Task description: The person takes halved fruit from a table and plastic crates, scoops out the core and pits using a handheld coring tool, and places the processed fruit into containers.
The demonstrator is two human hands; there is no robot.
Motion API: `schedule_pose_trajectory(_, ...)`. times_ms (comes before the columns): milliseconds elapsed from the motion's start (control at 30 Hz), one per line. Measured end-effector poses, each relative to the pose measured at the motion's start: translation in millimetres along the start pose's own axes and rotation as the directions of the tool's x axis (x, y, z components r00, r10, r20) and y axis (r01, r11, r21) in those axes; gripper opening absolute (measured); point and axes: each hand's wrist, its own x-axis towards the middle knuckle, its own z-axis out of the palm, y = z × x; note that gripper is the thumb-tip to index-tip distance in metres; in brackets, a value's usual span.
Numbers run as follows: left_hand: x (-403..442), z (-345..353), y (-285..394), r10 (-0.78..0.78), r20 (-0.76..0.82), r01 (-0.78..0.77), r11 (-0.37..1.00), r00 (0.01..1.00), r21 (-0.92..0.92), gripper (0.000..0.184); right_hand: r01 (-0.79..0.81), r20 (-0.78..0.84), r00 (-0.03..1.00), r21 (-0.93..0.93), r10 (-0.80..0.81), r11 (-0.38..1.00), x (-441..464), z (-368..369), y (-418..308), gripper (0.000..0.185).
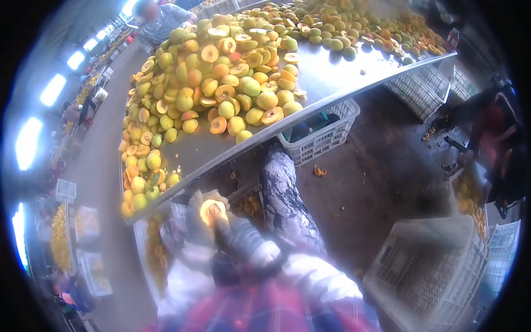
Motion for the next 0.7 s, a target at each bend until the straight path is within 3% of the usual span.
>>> schedule_pose_trajectory(33, 1, -2, -4, 0.002, 0.001, -0.002, 1.0, 1.0, 0.002, 0.036, 0.025, 0.021, 0.999, 0.16, -0.029, 0.987, -2, 1, 3, 0.048)
schedule_pose_trajectory(67, -1, -1, -11, 0.163, -0.047, -0.159, 0.984, 0.986, 0.082, 0.039, 0.047, 0.035, 0.998, 0.317, -0.061, 0.947, -3, 3, 7, 0.045)
schedule_pose_trajectory(100, -3, 2, -16, 0.324, -0.082, -0.308, 0.937, 0.942, 0.165, 0.043, 0.051, 0.031, 0.997, 0.316, -0.064, 0.947, 0, 5, 18, 0.045)
schedule_pose_trajectory(133, -6, 9, -19, 0.327, -0.081, -0.311, 0.936, 0.941, 0.164, 0.043, 0.233, -0.078, 0.971, 0.078, -0.227, 0.969, 5, 7, 28, 0.049)
schedule_pose_trajectory(167, -10, 17, -21, 0.401, -0.155, -0.36, 0.903, 0.903, 0.234, 0.042, 0.378, -0.138, 0.905, -0.18, -0.403, 0.908, 10, 9, 38, 0.054)
schedule_pose_trajectory(200, -13, 20, -21, 0.475, -0.225, -0.401, 0.863, 0.851, 0.307, 0.041, 0.383, -0.13, 0.903, -0.182, -0.408, 0.906, 6, 7, 30, 0.054)
schedule_pose_trajectory(233, -11, 13, -17, 0.48, -0.228, -0.405, 0.861, 0.847, 0.307, 0.041, 0.345, -0.101, 0.916, -0.298, -0.388, 0.89, 0, 4, 15, 0.053)
schedule_pose_trajectory(267, -7, -1, -9, 0.337, -0.166, -0.296, 0.927, 0.927, 0.232, 0.04, 0.303, -0.078, 0.928, -0.409, -0.364, 0.861, -3, 2, 7, 0.052)
schedule_pose_trajectory(300, -7, -5, -2, 0.188, -0.09, -0.171, 0.971, 0.978, 0.165, 0.039, 0.307, -0.074, 0.927, -0.409, -0.367, 0.86, -3, 4, 6, 0.052)
schedule_pose_trajectory(367, -8, -1, -4, 0.189, -0.161, -0.174, 0.979, 0.969, 0.104, 0.038, 0.227, -0.069, 0.965, -0.278, -0.255, 0.934, -1, 8, 3, 0.047)
schedule_pose_trajectory(433, -15, 11, -6, 0.182, -0.226, -0.177, 0.983, 0.957, 0.042, 0.036, 0.244, -0.121, 0.951, -0.27, -0.285, 0.931, -7, 12, -3, 0.044)
schedule_pose_trajectory(500, -29, 25, -7, 0.366, -0.277, -0.363, 0.93, 0.889, 0.061, 0.035, 0.261, -0.18, 0.933, -0.262, -0.312, 0.929, -8, 17, -2, 0.042)
schedule_pose_trajectory(533, -41, 40, -1, 0.367, -0.272, -0.365, 0.929, 0.89, 0.061, 0.035, 0.273, -0.175, 0.929, -0.271, -0.327, 0.923, -3, 20, 4, 0.039)
schedule_pose_trajectory(600, -64, 67, 11, 0.514, -0.264, -0.479, 0.857, 0.816, 0.191, 0.035, 0.287, -0.17, 0.924, -0.281, -0.342, 0.916, -2, 22, 11, 0.037)
schedule_pose_trajectory(700, -53, 58, -6, 0.511, -0.39, -0.389, 0.852, 0.766, 0.351, 0.035, 0.346, -0.168, 0.902, -0.265, -0.397, 0.9, -4, 23, 12, 0.035)
